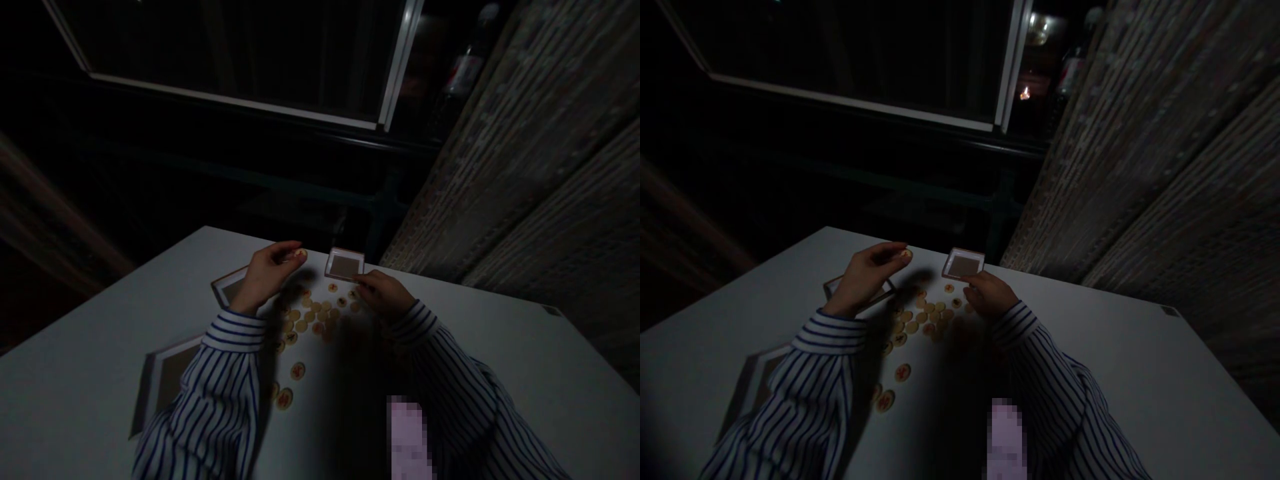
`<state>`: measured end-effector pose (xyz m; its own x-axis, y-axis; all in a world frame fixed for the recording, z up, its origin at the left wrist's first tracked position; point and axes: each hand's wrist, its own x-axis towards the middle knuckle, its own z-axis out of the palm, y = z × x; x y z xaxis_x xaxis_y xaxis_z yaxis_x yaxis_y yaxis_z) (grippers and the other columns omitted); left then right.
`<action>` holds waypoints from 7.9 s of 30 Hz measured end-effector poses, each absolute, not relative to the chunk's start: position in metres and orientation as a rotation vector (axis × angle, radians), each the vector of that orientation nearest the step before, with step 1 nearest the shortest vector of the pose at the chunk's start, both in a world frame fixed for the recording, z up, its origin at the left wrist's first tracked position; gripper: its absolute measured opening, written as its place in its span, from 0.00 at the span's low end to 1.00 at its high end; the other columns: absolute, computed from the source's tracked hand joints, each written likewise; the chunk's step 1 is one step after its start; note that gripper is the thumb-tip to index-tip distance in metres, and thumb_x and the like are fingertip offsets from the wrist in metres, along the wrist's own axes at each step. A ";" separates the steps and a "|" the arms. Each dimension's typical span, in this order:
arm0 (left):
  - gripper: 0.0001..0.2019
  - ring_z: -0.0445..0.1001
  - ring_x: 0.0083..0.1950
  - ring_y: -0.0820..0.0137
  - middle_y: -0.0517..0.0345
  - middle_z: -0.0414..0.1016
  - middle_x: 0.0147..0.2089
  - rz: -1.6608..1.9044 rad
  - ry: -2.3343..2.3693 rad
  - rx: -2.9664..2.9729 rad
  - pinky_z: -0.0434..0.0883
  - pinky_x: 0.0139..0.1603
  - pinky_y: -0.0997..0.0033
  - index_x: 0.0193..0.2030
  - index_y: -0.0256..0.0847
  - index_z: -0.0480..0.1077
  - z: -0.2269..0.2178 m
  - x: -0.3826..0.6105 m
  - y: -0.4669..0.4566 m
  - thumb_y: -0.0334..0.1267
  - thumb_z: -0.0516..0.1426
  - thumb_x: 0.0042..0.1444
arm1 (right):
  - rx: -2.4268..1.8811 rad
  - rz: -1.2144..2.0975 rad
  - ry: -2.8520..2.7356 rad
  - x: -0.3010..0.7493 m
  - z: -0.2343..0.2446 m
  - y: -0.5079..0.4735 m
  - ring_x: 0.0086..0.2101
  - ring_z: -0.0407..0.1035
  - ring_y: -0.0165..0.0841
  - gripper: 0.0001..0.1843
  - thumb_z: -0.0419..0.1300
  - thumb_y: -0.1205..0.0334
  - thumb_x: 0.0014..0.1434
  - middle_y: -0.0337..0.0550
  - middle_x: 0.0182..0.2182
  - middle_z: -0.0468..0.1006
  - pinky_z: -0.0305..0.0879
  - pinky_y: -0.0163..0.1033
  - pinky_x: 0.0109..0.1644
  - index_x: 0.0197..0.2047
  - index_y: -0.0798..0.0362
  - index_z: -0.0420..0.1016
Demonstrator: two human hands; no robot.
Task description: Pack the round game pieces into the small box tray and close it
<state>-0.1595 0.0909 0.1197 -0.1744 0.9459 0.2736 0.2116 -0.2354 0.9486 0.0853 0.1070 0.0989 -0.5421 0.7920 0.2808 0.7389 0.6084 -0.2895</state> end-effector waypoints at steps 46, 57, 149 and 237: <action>0.11 0.73 0.33 0.71 0.55 0.76 0.31 1.223 1.106 1.304 0.69 0.37 0.71 0.35 0.36 0.72 0.098 0.010 0.073 0.40 0.58 0.46 | -1.150 0.149 -2.405 0.198 0.121 0.079 0.34 0.69 0.32 0.17 0.50 0.61 0.56 0.45 0.35 0.76 0.65 0.38 0.38 0.49 0.54 0.68; 0.08 0.74 0.30 0.73 0.57 0.75 0.29 1.157 0.986 0.981 0.71 0.37 0.70 0.35 0.34 0.69 0.101 0.014 0.071 0.31 0.59 0.45 | -1.171 0.211 -2.404 0.185 0.115 0.084 0.38 0.70 0.32 0.16 0.49 0.63 0.56 0.48 0.40 0.76 0.65 0.37 0.41 0.47 0.56 0.69; 0.14 0.71 0.46 0.66 0.47 0.74 0.44 0.463 1.506 2.253 0.65 0.47 0.69 0.45 0.35 0.70 0.063 0.002 0.082 0.33 0.48 0.54 | -1.967 0.356 -2.832 0.162 0.082 0.099 0.41 0.69 0.42 0.20 0.49 0.53 0.54 0.51 0.42 0.74 0.64 0.42 0.39 0.48 0.47 0.69; 0.17 0.72 0.42 0.61 0.50 0.75 0.41 0.531 2.143 2.110 0.66 0.38 0.68 0.45 0.40 0.69 0.080 -0.077 0.102 0.44 0.49 0.53 | -1.693 -0.034 -2.662 0.147 0.112 0.092 0.41 0.68 0.35 0.17 0.43 0.61 0.59 0.46 0.41 0.75 0.59 0.38 0.43 0.43 0.53 0.70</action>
<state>-0.0770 0.1024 0.0804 -0.0433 0.9830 0.1785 0.9525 -0.0133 0.3044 0.1472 0.0920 0.1124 -0.4237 0.9058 0.0002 0.9055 0.4235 0.0251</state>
